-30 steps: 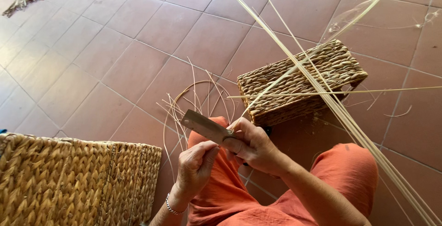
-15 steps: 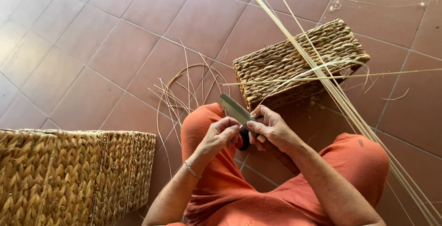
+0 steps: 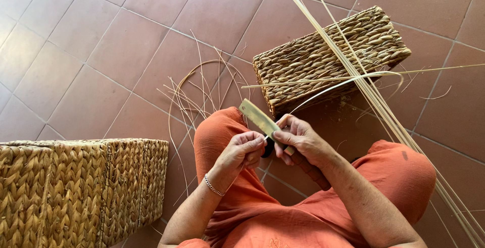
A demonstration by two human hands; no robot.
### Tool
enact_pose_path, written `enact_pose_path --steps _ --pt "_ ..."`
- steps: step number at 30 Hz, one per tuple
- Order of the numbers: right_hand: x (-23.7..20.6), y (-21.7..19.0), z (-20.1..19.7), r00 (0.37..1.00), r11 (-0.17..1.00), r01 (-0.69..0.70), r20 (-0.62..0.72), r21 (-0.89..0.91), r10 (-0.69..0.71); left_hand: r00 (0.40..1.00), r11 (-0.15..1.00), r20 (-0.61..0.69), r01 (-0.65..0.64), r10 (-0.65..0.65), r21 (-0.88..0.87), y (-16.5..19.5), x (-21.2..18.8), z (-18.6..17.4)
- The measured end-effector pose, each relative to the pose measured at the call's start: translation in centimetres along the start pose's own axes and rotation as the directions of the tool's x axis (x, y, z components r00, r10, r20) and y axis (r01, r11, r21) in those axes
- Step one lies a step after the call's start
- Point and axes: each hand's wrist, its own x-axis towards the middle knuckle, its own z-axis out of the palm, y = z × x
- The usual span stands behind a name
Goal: The person sits on a tiled floor and uses a knife to split long bamboo strips into thinner strands. They hold the strips against a woven stool and repeatedly shave and separate the material, discarding the thin shavings onto the floor.
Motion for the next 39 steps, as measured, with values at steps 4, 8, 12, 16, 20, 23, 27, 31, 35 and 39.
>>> enact_pose_path --steps 4,8,12,16,20,23,27,31,35,39 --pt "-0.3 -0.7 -1.6 0.993 0.993 0.114 -0.029 0.017 -0.114 0.999 0.998 0.046 0.028 -0.025 -0.06 -0.2 -1.0 -0.1" --pt "-0.6 -1.2 -2.4 0.987 0.988 0.151 -0.054 0.029 -0.149 0.999 0.995 0.017 0.045 -0.044 -0.085 -0.1 -2.2 -0.1" --pt "-0.9 -1.8 -3.1 0.985 0.988 0.15 -0.096 0.034 -0.146 0.999 0.999 -0.014 0.036 -0.037 -0.007 0.4 -3.9 -0.3" --pt "-1.3 -2.3 -4.2 0.971 0.976 0.215 -0.118 0.043 -0.208 1.0 0.999 -0.012 0.004 -0.003 0.033 0.9 -5.6 -0.7" --pt "-1.6 -2.2 -5.0 0.952 0.958 0.287 -0.114 0.008 -0.285 0.998 0.995 -0.068 0.018 -0.011 0.099 1.4 -7.4 -1.1" --pt "-1.5 -2.0 -5.1 0.96 0.965 0.26 -0.111 0.013 -0.257 0.995 0.991 -0.101 0.029 -0.015 0.134 1.8 -8.3 -1.8" --pt "-1.5 -2.6 -5.7 0.948 0.952 0.307 -0.091 0.006 -0.305 0.989 0.987 -0.144 0.047 -0.024 0.155 1.9 -9.7 -3.6" --pt "-2.1 -3.4 -6.5 0.927 0.937 0.348 -0.148 0.004 -0.344 0.988 0.97 -0.156 0.058 -0.021 0.237 1.7 -11.3 -5.7" --pt "-1.9 -3.2 -5.9 0.937 0.948 0.317 -0.157 0.0 -0.313 0.991 0.83 -0.134 0.053 0.027 0.556 2.2 -10.9 -5.9" --pt "-1.2 -2.5 -4.6 0.954 0.962 0.266 -0.129 -0.065 -0.272 0.984 0.521 -0.077 -0.019 0.163 0.853 3.2 -8.7 -2.6"
